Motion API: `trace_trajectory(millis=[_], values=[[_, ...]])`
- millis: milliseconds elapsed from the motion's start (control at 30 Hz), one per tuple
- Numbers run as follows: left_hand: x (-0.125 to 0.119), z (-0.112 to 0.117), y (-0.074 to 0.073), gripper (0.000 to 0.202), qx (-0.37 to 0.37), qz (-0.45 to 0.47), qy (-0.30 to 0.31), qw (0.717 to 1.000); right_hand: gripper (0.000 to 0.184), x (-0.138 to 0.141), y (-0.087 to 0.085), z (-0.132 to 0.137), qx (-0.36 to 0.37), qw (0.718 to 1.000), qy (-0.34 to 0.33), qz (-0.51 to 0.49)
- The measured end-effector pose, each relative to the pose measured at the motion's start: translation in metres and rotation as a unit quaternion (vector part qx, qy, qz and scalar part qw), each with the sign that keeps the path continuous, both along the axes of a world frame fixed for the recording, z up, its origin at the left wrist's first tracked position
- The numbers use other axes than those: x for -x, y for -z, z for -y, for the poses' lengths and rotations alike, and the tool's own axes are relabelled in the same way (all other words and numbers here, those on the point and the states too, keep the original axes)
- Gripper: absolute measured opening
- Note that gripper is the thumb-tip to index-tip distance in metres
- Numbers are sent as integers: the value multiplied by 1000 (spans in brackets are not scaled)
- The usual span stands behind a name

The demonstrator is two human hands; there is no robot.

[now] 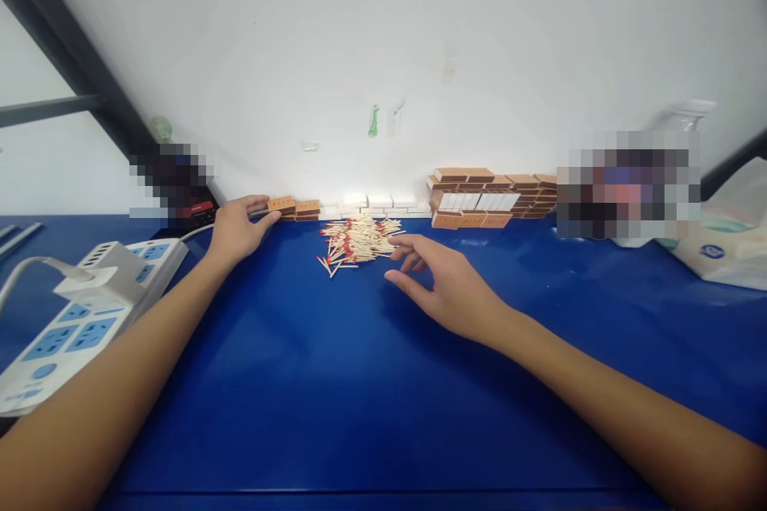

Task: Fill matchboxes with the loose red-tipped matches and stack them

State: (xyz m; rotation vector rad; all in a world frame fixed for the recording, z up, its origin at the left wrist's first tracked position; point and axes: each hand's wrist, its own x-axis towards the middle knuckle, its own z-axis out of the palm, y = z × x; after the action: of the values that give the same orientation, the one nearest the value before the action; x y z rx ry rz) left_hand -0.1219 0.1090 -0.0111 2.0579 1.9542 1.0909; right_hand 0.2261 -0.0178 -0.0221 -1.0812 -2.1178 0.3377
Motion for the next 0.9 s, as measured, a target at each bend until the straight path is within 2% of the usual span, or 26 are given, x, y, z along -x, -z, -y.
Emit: trace_trajectory(millis=[133, 267, 467, 667, 767, 900], values=[[-3, 3, 3, 51, -15, -13, -15, 1000, 36, 0, -2, 0, -3, 1000, -2, 2], [2, -2, 0, 54, -18, -14, -38, 999, 25, -1, -3, 0, 3, 1000, -6, 8], [1, -20, -9, 46, -7, -58, -17, 998, 31, -3, -3, -1, 2, 1000, -5, 9], [-17, -16, -16, 50, -57, -119, -25, 991, 31, -4, -4, 0, -7, 1000, -4, 14], [-31, -14, -17, 52, -56, -137, -71, 986, 32, -4, -5, 0, -4, 1000, -2, 17], [-45, -16, -18, 65, 9, -111, -150, 982, 31, -4, -6, 1, -5, 1000, 2, 21]])
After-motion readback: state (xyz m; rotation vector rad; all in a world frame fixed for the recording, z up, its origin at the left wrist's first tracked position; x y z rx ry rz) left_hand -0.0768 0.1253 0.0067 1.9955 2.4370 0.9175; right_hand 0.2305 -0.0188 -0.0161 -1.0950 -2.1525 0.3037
